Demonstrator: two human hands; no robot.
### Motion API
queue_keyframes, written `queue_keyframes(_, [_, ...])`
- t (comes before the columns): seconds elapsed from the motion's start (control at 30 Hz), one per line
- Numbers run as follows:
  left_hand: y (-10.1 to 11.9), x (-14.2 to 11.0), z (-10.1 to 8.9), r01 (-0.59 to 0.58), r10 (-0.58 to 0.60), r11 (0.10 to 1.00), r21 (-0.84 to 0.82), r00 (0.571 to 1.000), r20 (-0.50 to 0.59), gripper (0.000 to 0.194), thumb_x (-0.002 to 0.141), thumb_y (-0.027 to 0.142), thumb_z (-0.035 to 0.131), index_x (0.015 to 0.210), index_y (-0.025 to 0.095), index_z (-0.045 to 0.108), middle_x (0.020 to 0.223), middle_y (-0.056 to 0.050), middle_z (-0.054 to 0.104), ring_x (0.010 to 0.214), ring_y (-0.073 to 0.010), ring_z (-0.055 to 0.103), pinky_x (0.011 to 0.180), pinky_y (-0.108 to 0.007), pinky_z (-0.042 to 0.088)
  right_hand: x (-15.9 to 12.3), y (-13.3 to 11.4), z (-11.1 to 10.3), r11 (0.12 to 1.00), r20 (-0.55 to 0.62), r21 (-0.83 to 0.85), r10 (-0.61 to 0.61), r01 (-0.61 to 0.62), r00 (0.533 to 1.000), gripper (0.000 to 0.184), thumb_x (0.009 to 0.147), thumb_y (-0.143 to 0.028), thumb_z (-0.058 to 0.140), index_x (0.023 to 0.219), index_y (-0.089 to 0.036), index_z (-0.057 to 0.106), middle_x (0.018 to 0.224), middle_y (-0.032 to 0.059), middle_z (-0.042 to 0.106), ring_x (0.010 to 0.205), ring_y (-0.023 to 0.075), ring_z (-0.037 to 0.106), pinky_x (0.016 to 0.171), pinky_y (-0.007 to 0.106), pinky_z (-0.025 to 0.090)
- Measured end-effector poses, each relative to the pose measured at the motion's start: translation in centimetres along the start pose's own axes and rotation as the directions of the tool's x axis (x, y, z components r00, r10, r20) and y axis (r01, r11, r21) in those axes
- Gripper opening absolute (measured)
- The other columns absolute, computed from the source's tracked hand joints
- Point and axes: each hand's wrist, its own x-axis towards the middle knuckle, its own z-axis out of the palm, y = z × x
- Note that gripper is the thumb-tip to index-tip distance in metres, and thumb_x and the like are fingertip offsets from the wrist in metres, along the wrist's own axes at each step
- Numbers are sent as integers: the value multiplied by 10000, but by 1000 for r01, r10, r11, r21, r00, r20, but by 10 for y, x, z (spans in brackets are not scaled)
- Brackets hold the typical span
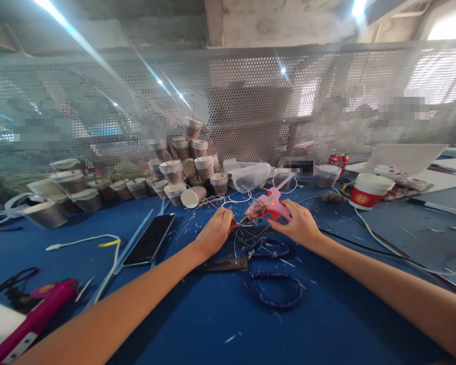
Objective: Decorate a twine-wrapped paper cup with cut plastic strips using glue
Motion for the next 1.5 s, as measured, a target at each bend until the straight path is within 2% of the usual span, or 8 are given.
queue_keyframes(0.3, [0,0,0,9,-9,1000,7,1000,5,128,819,121,449,725,178,382,699,-25,501,713,-177,515,619,-305,469,1,-9,-3,997,44,16,81,-81,996,366,653,-456,567,862,-159,529,682,36,576,540,142,491,526,258,367])
queue_keyframes(0.53, [0,1,-1,28,-28,1000,-8,999,30,117,825,145,447,733,182,384,717,-28,511,737,-186,520,631,-322,474,2,-13,-5,990,75,21,137,-139,988,314,670,-477,535,775,-182,517,577,-5,508,472,116,417,474,240,317])
queue_keyframes(1.2, [0,0,1,33,-33,999,-15,999,15,113,841,155,416,733,181,394,720,-20,504,741,-173,523,631,-314,471,0,-9,-2,995,60,-41,96,-94,994,255,667,-394,502,805,-179,493,638,16,537,507,136,446,499,250,319])
queue_keyframes(1.5, [0,-1,1,26,-26,1000,-3,1000,7,121,826,130,437,731,185,385,713,-22,499,729,-173,525,619,-306,474,0,-7,-1,1000,50,2,-16,16,999,210,698,-353,475,805,-172,487,599,17,532,495,136,444,508,250,334])
